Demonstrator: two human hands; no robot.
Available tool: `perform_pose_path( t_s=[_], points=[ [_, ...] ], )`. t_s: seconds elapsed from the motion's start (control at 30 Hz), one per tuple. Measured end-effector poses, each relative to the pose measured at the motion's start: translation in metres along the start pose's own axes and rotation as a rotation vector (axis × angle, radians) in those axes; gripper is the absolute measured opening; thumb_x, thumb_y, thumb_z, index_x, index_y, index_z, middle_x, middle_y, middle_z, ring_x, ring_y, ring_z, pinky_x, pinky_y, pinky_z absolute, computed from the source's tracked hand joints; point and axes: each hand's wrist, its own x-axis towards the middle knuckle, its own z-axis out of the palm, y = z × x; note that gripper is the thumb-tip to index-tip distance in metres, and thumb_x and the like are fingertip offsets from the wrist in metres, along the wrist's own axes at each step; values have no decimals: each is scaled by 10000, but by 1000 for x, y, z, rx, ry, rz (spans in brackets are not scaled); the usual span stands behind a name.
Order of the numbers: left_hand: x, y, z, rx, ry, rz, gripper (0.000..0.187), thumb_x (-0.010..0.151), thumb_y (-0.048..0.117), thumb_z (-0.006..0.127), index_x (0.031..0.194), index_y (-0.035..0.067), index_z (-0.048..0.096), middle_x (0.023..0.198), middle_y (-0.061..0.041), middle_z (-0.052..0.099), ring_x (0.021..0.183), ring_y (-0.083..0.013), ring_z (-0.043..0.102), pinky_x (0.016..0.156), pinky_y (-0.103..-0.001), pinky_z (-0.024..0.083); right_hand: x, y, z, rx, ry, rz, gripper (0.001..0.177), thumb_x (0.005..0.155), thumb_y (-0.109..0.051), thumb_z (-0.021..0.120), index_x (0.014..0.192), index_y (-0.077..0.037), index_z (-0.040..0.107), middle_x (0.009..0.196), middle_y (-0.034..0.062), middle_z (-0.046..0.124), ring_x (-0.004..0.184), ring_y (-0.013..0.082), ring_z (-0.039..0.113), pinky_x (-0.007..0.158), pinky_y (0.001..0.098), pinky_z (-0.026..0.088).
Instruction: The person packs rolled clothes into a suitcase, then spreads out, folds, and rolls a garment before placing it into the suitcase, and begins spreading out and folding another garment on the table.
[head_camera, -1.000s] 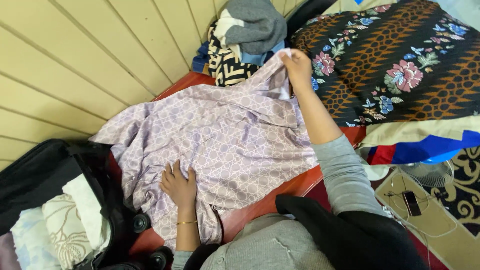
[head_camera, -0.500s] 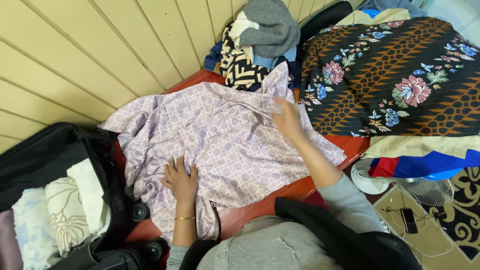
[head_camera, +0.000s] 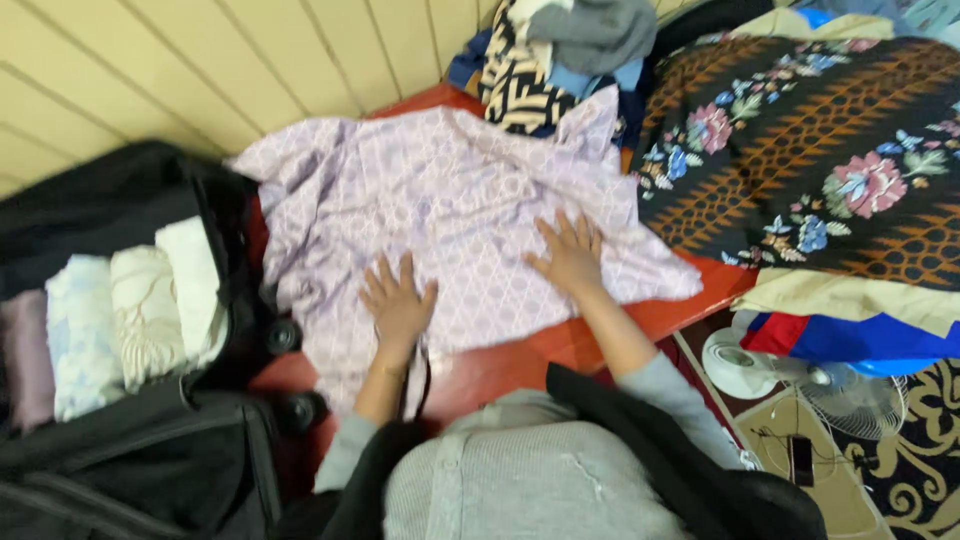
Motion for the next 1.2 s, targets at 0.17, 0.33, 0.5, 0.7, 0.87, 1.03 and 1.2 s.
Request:
perform_pose_path(
  t_s=[0.17, 0.33, 0.5, 0.7, 0.87, 1.03, 1.2],
  points=[
    [34, -9, 3, -41, 20, 15, 703, 920, 519, 604, 1527, 192, 467, 1638, -247, 269, 1496, -520, 168, 1160, -717, 92, 25, 10, 10, 98, 207, -115, 569, 873, -463, 762, 1366, -213, 627, 1555, 133, 465, 1493, 406, 277, 1201, 613, 137],
    [24, -38, -9, -403, 246, 88, 508, 933, 285, 687, 1411, 139, 600, 1530, -209, 511, 1443, -389, 437, 1221, -555, 299, -12, 38, -6, 316, 475, -258, 410, 915, -145, 762, 1300, -91, 633, 1399, 164, 586, 1339, 380, 500, 1152, 500, 367],
    [-57, -84, -54, -186, 432, 52, 443, 927, 220, 728, 1325, 51, 632, 1389, -237, 562, 1314, -417, 482, 1135, -544, 325, -61, 109, -28, 137, 646, -45, 414, 939, -106, 724, 1328, -85, 581, 1339, 169, 604, 1294, 383, 532, 1131, 502, 373],
    [-103, -105, -63, -104, 501, -79, 536, 963, 204, 704, 1414, -28, 530, 1434, -314, 489, 1346, -481, 449, 1161, -554, 363, -68, 152, -32, -23, 419, 370, 677, 881, -409, 840, 1365, -54, 527, 1425, 242, 438, 1265, 493, 396, 1007, 616, 305],
    [-113, -84, -44, -21, 378, -311, 780, 881, 297, 786, 1472, -49, 413, 1417, -404, 432, 1242, -545, 429, 1049, -578, 383, -83, 129, -36, 2, 360, 457, 659, 917, -428, 776, 1401, -69, 511, 1454, 231, 465, 1309, 458, 443, 1049, 589, 360],
    [-117, -77, -61, -169, 182, -556, 899, 852, 352, 749, 1536, -10, 291, 1294, -308, 589, 1096, -494, 608, 902, -567, 488, -83, 147, -28, 145, 350, 437, 695, 889, -416, 801, 1321, 33, 494, 1247, 254, 641, 1156, 447, 591, 955, 618, 377],
    [-120, -90, -56, -139, -67, -644, 656, 929, 473, 710, 1312, -32, 544, 1183, -282, 686, 1051, -460, 672, 864, -552, 531, -86, 179, -32, 414, 281, 358, 477, 967, -379, 813, 1162, 40, 694, 1130, 213, 721, 1046, 357, 680, 914, 458, 519]
  ],
)
